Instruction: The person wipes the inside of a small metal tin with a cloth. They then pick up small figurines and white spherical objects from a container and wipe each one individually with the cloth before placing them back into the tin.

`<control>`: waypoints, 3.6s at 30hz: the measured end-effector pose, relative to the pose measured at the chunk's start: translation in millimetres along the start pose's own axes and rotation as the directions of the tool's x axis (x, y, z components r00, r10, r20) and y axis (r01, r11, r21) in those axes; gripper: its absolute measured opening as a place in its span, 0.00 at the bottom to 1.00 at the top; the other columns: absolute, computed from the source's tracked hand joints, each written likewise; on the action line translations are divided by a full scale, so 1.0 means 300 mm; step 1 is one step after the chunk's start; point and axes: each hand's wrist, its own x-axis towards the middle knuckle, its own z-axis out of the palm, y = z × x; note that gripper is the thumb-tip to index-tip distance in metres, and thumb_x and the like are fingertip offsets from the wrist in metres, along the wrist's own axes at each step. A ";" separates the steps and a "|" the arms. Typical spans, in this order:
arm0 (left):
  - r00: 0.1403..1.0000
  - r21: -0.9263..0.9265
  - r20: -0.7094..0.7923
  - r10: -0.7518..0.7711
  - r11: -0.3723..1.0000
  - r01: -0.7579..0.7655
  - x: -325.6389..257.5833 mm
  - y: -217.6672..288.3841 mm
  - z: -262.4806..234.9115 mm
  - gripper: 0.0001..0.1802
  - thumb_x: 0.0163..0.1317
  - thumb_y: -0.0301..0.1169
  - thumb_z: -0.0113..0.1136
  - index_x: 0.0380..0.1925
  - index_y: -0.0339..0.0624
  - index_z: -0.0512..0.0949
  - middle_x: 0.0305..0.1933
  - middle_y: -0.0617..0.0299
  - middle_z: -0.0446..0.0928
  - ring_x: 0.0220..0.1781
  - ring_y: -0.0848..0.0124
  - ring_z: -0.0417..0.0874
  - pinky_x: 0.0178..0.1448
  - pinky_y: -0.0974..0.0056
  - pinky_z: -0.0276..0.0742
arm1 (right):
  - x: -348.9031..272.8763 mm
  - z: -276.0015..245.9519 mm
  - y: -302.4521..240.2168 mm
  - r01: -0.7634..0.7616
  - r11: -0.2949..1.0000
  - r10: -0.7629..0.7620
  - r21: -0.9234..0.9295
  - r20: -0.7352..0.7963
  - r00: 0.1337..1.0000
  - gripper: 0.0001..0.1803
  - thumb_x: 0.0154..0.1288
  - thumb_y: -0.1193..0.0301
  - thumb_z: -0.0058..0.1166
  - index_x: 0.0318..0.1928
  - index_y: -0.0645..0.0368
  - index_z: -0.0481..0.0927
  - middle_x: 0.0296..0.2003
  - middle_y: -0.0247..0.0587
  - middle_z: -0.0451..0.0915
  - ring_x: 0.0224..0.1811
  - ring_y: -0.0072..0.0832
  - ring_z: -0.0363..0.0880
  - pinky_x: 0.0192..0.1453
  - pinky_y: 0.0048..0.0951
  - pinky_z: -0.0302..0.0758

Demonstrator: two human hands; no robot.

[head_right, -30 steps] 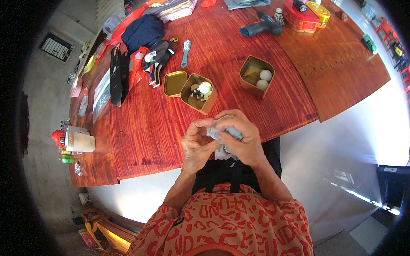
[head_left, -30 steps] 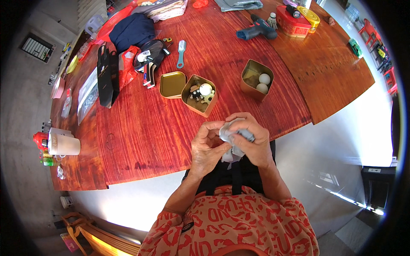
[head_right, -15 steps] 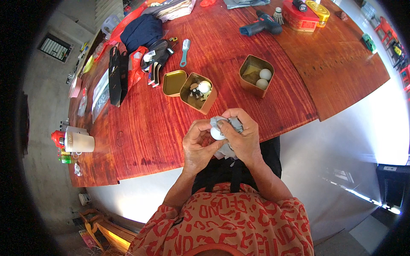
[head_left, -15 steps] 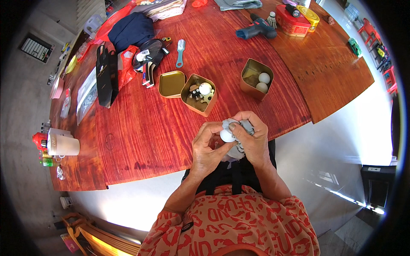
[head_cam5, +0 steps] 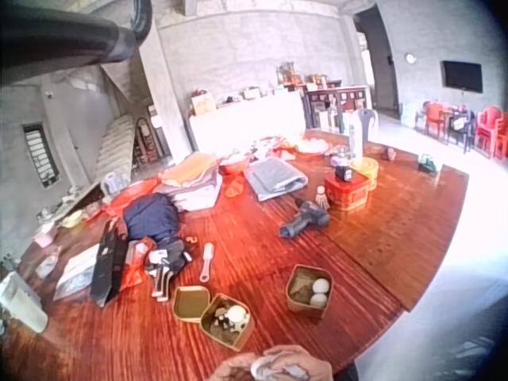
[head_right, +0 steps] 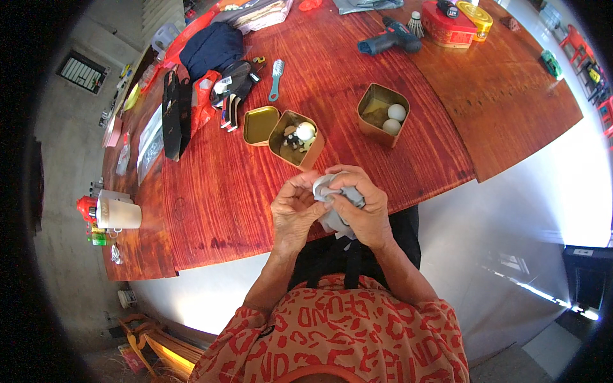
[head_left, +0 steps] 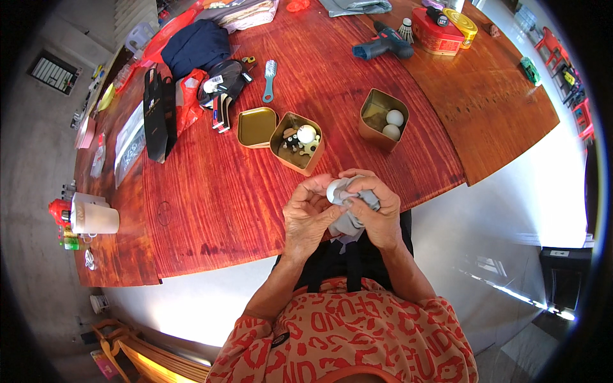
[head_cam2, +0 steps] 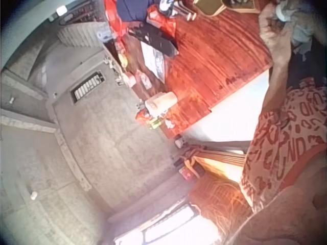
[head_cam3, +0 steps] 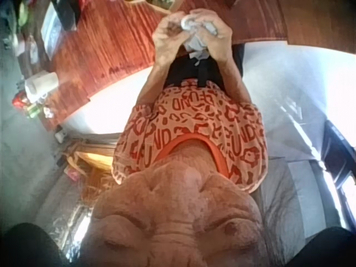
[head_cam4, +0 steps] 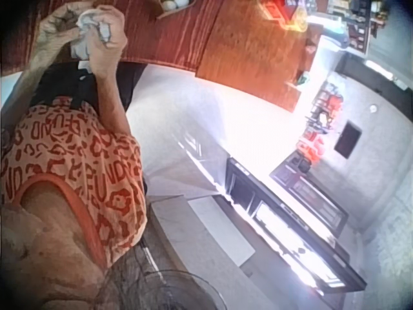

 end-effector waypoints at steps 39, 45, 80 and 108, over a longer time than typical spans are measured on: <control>0.959 -0.499 0.163 -0.233 0.819 0.284 -0.011 -0.029 0.008 0.20 0.68 0.30 0.51 0.58 0.35 0.68 0.51 0.54 0.76 0.44 0.71 0.82 0.46 0.70 0.83 | 0.017 0.016 0.002 -0.159 0.930 0.225 0.331 -0.172 0.959 0.10 0.61 0.78 0.55 0.44 0.62 0.78 0.42 0.39 0.78 0.43 0.21 0.75 0.50 0.23 0.72; 0.972 -0.459 0.095 -0.213 0.857 0.233 0.002 0.002 0.022 0.22 0.66 0.24 0.52 0.60 0.36 0.67 0.52 0.55 0.76 0.47 0.71 0.81 0.47 0.70 0.83 | 0.005 0.003 -0.023 0.113 0.990 -0.110 -0.087 0.041 0.993 0.12 0.55 0.82 0.57 0.41 0.60 0.80 0.51 0.40 0.71 0.51 0.26 0.74 0.53 0.27 0.72; 0.998 0.113 0.055 0.014 0.993 -0.020 -0.031 0.011 0.015 0.23 0.51 0.12 0.63 0.48 0.33 0.73 0.47 0.54 0.77 0.50 0.69 0.79 0.55 0.64 0.80 | 0.042 0.019 -0.049 -0.275 0.961 0.277 0.042 -0.059 0.959 0.07 0.62 0.77 0.54 0.41 0.62 0.78 0.35 0.34 0.79 0.37 0.16 0.76 0.41 0.19 0.73; 0.987 -0.364 0.091 -0.136 0.918 0.160 -0.011 -0.026 -0.009 0.18 0.61 0.21 0.59 0.52 0.32 0.73 0.50 0.54 0.77 0.50 0.70 0.80 0.52 0.67 0.81 | 0.023 0.013 -0.023 -0.179 0.979 0.189 0.099 -0.107 0.976 0.08 0.61 0.77 0.54 0.42 0.61 0.79 0.49 0.40 0.74 0.48 0.23 0.74 0.52 0.25 0.71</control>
